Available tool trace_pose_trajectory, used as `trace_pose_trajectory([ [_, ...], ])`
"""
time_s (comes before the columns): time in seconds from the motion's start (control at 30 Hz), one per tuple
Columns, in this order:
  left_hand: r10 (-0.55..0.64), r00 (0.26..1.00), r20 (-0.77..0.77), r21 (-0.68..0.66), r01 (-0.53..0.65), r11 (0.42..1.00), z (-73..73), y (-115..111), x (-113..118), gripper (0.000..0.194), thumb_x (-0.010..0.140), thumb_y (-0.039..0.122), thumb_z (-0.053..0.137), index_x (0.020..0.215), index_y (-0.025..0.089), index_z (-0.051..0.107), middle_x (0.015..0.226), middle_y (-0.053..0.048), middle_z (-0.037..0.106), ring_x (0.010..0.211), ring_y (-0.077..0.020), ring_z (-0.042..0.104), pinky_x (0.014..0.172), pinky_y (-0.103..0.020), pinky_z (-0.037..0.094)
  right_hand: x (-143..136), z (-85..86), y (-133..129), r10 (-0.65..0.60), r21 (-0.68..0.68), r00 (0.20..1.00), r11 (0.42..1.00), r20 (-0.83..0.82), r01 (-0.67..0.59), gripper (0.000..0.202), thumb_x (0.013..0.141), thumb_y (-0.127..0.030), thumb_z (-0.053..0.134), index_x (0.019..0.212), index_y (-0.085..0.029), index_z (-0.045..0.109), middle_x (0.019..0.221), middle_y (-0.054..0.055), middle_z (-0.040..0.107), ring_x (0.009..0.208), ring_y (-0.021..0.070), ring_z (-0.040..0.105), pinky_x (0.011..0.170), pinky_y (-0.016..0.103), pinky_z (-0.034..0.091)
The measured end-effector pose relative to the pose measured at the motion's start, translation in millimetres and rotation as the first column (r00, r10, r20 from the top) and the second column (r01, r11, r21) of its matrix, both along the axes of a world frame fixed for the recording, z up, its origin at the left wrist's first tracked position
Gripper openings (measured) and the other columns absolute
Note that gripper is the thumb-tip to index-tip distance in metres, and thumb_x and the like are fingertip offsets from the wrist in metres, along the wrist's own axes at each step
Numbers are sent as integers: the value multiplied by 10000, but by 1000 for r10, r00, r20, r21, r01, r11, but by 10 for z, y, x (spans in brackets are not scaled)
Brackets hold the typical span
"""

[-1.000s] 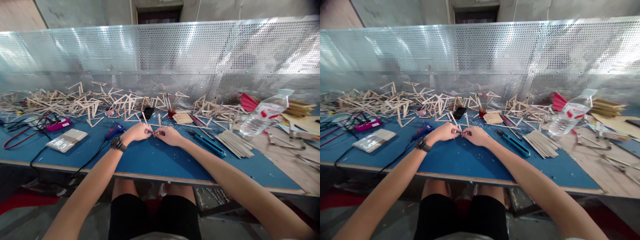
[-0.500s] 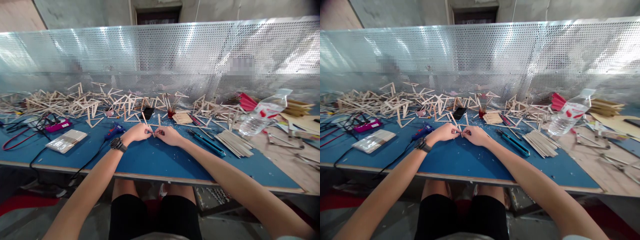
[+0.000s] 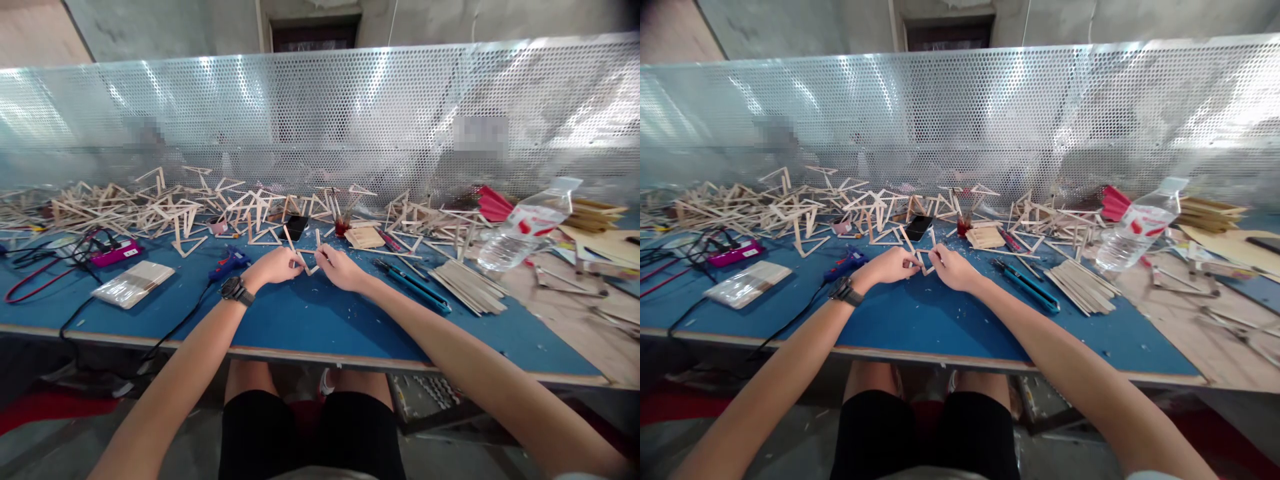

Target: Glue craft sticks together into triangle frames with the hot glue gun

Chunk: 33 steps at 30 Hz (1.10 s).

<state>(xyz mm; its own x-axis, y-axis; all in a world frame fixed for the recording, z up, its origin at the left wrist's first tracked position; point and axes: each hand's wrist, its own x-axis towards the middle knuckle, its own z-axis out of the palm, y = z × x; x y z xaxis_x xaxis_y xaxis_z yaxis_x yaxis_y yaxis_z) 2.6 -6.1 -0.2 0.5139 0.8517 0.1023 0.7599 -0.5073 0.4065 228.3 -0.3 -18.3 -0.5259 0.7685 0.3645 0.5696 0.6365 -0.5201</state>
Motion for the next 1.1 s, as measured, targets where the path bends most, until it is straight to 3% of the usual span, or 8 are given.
trace_pose_trajectory([
  [0.13, 1, 1000, 1, 24, -1, 1000, 12, -16, 5, 313, 915, 326, 583, 1078, 195, 815, 717, -64, 738, 569, -168, 588, 562, -266, 355, 10, 40, -17, 13, -5, 999, 1000, 34, -13, 389, 1055, -457, 347, 826, -209, 542, 633, -20, 530, 578, 138, 480, 568, 261, 291],
  [0.23, -1, 1000, 26, 46, -1, 999, -3, -15, 9, 331, 931, 346, 573, 1107, 186, 803, 664, -50, 710, 565, -165, 587, 559, -260, 348, 22, 35, 4, 23, 11, 997, 1000, 70, -24, 435, 1036, -478, 400, 769, -203, 606, 629, -13, 571, 575, 131, 475, 567, 258, 283],
  [0.43, -16, 1000, 26, 107, 13, 994, -21, -12, 13, 322, 925, 350, 568, 1059, 195, 816, 588, -23, 632, 507, -142, 490, 527, -264, 289, 46, 19, 36, 42, -6, 999, 999, 17, -41, 171, 918, -368, 620, 937, -221, 703, 917, 8, 740, 688, 120, 599, 641, 231, 380],
  [0.6, -35, 999, -5, 102, 36, 994, 8, -38, 23, 314, 929, 344, 549, 983, 197, 821, 568, -17, 609, 475, -132, 421, 528, -275, 263, 66, 58, 14, 86, -61, 996, 994, -23, -88, 162, 893, -340, 632, 905, -212, 729, 891, 11, 758, 665, 118, 624, 668, 237, 423],
  [0.8, -39, 999, 2, 107, 38, 993, 40, -66, 41, 304, 923, 344, 562, 948, 186, 821, 625, -36, 661, 509, -134, 474, 544, -269, 287, 77, 103, -7, 135, -36, 991, 990, -20, -136, 257, 907, -261, 557, 1022, -219, 783, 874, 13, 767, 644, 120, 609, 649, 238, 409],
  [1.0, -44, 999, 6, 94, 43, 995, 28, -68, 37, 274, 914, 336, 581, 966, 228, 827, 582, -14, 625, 491, -134, 444, 523, -269, 268, 128, 165, -5, -96, 99, 986, 992, 133, 84, 266, 877, -227, 508, 934, -216, 768, 697, 6, 697, 584, 135, 538, 577, 254, 319],
  [1.1, -47, 999, 5, 94, 47, 995, 28, -74, 38, 271, 913, 330, 583, 962, 225, 828, 589, -17, 628, 490, -134, 444, 519, -273, 263, 138, 173, -22, -132, 139, 968, 985, 214, 103, 218, 813, -224, 564, 861, -239, 776, 702, 2, 707, 588, 142, 544, 582, 262, 311],
])
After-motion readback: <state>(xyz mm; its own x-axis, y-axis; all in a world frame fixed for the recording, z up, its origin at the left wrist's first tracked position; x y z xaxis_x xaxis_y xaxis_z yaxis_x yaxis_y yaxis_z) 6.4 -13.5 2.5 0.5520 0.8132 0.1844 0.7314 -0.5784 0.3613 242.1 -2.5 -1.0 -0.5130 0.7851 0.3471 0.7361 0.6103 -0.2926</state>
